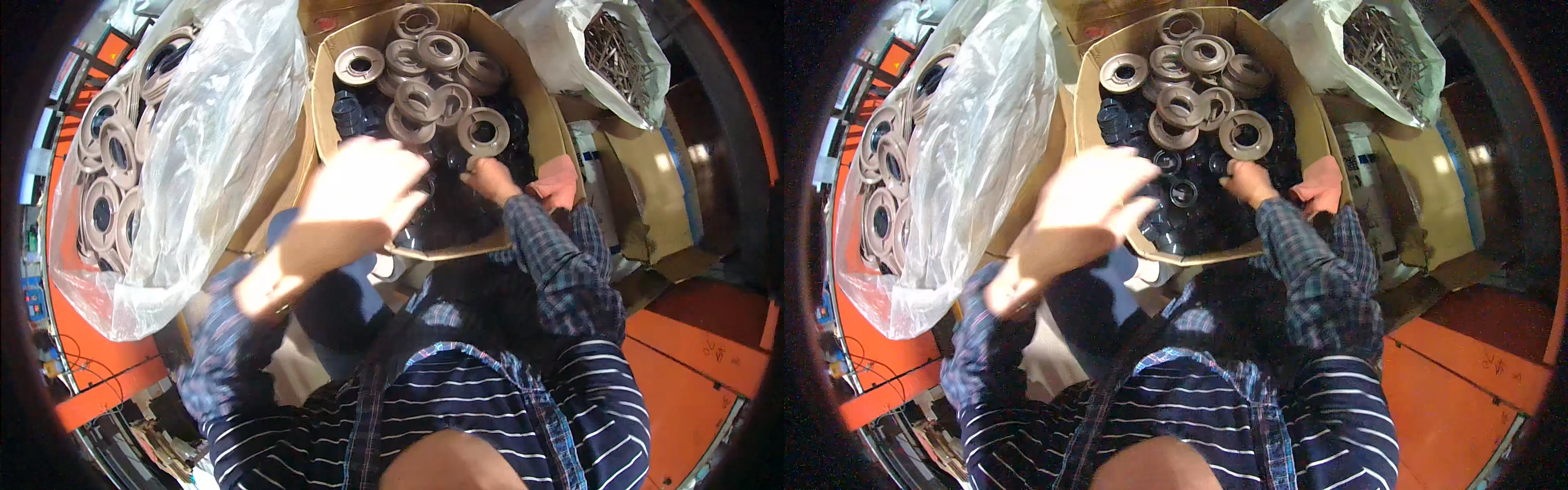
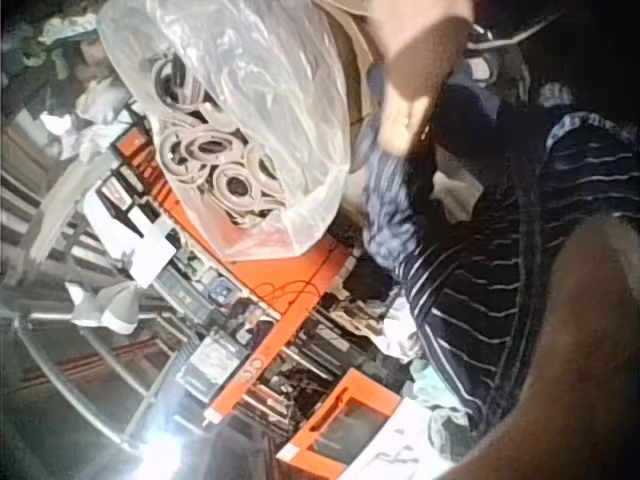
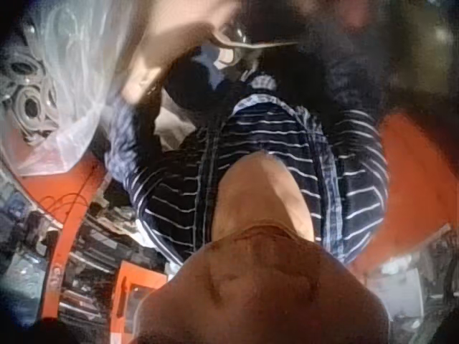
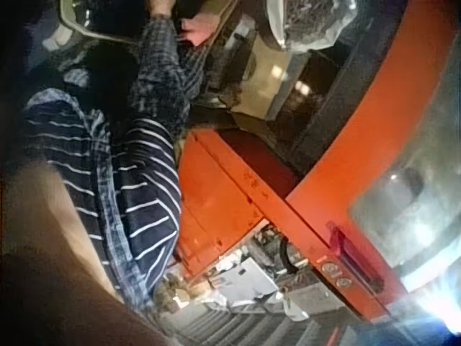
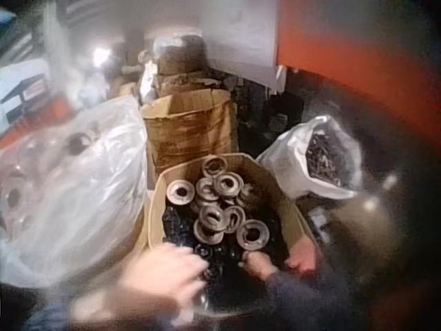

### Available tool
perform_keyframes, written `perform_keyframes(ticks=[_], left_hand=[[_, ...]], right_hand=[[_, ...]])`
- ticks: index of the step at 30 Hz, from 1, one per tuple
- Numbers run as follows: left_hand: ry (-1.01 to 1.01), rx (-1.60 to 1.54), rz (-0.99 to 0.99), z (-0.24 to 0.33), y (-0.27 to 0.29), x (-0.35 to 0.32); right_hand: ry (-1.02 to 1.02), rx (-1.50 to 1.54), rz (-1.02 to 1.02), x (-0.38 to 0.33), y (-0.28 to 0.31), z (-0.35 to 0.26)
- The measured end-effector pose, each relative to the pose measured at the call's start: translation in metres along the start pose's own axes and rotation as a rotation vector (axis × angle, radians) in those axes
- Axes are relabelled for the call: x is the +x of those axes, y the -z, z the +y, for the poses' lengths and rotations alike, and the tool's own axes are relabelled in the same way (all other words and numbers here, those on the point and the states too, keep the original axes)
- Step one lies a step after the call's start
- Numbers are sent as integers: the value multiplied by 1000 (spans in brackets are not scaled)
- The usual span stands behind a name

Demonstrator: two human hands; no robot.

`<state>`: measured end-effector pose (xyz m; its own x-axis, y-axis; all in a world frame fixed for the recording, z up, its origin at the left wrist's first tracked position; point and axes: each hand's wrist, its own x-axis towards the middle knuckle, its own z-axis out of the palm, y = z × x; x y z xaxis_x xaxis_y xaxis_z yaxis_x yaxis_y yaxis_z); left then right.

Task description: The person sits on the floor and repeatedly picks up black plastic components and beige rings from a cardboard box, fits the rings onto the components, and places the assembled units into a plastic-lined container. The person continues this cycle until the box is empty.

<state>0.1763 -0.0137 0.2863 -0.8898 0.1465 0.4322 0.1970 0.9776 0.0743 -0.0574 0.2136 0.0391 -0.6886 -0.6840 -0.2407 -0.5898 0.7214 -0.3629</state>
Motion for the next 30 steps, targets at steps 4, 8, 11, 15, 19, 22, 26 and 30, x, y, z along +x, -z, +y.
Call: perform_keyframes(ticks=[4,8,11,15,19,22,26,30], left_hand=[[-83,169,-419,-27,-195,53],[55,183,-360,-83,-307,76],[143,239,-538,-92,-341,82],[85,383,-511,-80,-353,69],[-21,339,-323,-48,-346,30],[61,-140,-584,-27,-330,2],[121,-565,-459,-17,-295,-4],[574,-859,-129,-12,-230,6]], right_hand=[[-1,-45,99,14,-42,-20],[4,-73,213,21,-66,-14],[23,-122,197,27,-75,-5],[7,-60,138,33,-73,-4],[-77,104,16,31,-58,-9],[-116,115,-70,22,-44,-12],[-67,64,-104,3,-18,-9],[81,380,161,-14,33,-29]])
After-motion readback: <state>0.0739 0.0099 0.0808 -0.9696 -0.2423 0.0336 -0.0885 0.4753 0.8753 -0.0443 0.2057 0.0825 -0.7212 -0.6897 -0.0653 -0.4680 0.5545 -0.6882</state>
